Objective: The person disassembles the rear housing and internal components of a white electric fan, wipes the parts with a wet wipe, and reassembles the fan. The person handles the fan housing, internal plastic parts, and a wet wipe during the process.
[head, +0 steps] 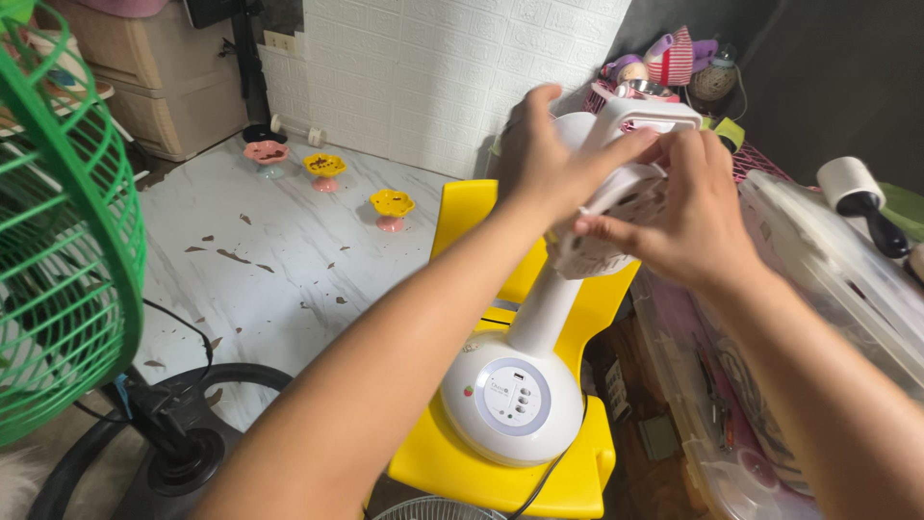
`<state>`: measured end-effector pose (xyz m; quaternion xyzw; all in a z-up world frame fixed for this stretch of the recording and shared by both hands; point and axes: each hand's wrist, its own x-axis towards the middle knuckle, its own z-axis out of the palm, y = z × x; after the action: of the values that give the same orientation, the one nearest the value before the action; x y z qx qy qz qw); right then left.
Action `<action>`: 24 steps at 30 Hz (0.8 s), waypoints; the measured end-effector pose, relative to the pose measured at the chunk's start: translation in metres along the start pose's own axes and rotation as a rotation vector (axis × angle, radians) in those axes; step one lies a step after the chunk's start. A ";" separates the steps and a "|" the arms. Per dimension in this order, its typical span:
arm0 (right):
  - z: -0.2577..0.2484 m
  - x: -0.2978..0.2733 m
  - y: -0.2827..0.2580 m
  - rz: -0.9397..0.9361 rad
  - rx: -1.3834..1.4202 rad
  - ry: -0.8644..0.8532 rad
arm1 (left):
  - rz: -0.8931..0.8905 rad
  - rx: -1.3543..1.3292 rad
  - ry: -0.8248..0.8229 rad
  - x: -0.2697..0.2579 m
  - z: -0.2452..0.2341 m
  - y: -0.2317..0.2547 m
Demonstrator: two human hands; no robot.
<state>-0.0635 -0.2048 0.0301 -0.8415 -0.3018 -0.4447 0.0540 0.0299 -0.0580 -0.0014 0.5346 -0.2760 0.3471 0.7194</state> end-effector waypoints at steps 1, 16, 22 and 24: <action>-0.003 0.006 0.003 0.034 0.002 -0.068 | -0.040 0.112 -0.035 0.012 0.005 -0.004; -0.001 0.028 -0.005 0.028 -0.010 -0.087 | -0.293 0.295 -0.288 0.033 0.010 -0.017; 0.022 0.020 -0.010 0.160 -0.005 0.086 | -0.148 0.300 -0.342 0.033 0.002 -0.002; 0.027 0.020 -0.010 0.209 0.002 0.124 | -0.101 0.226 -0.375 0.033 0.002 0.001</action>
<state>-0.0410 -0.1778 0.0279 -0.8392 -0.2089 -0.4878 0.1194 0.0492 -0.0528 0.0246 0.6802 -0.3373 0.2337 0.6074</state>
